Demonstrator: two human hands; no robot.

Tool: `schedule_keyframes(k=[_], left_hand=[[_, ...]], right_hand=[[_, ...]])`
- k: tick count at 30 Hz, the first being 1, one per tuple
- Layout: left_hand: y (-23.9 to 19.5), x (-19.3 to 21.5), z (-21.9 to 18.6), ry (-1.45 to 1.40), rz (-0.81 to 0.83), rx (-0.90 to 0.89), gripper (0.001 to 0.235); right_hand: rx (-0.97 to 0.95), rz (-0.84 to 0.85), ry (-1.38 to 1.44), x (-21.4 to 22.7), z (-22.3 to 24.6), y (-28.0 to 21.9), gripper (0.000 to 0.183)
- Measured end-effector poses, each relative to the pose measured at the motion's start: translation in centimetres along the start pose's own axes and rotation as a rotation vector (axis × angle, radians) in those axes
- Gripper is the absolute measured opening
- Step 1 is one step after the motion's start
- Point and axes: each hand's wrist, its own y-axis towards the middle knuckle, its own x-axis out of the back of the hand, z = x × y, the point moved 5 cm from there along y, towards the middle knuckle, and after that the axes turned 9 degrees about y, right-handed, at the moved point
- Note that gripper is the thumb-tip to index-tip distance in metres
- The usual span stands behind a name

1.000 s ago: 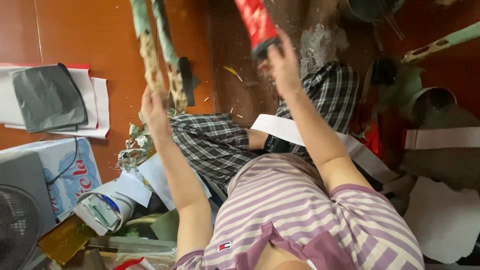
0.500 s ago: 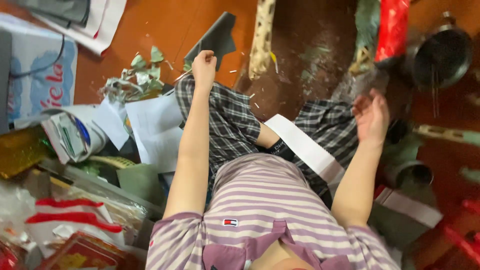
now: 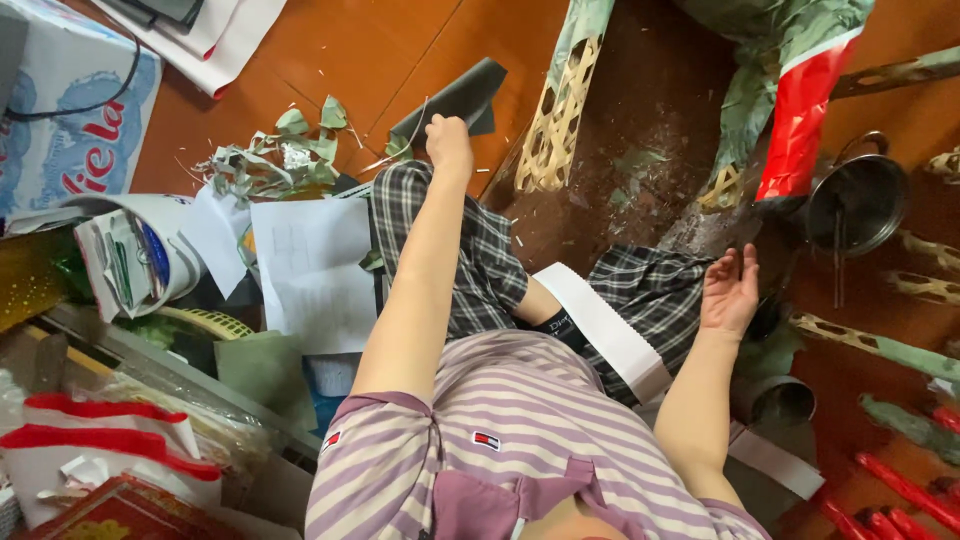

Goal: Wrapping colored paper and adhesive strips around the body and legs of a craft giraffe figurine.

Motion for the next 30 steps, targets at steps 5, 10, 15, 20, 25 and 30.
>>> schedule_keyframes(k=[5,10,15,20,25,30], left_hand=[[-1.7,8.1,3.6,-0.521,-0.247,0.039,0.007],[-3.7,10.9,9.6,-1.992,-0.044,0.281,0.009],[-12.0,20.4,8.2,-2.304,0.484,-0.050,0.047],[-18.3,15.8,6.9,-2.325,0.792,-0.135,0.042],[-25.1,12.5,5.8,-2.358,1.025,0.044,0.040],[-27.7,10.4,4.8,-2.469,1.212,-0.166,0.053]], right_hand=[[-0.001,-0.009,-0.001,0.4,0.1,0.3,0.038],[0.011,0.038,-0.061,-0.5,-0.7,1.0,0.035],[-0.130,0.175,-0.943,-9.1,-8.9,-1.5,0.030],[-0.535,0.314,-0.824,-15.3,-23.9,-6.1,0.052],[-0.852,0.156,-0.407,-14.2,-29.5,-7.9,0.055],[-0.661,0.164,-0.817,-16.1,-24.7,-7.7,0.038]])
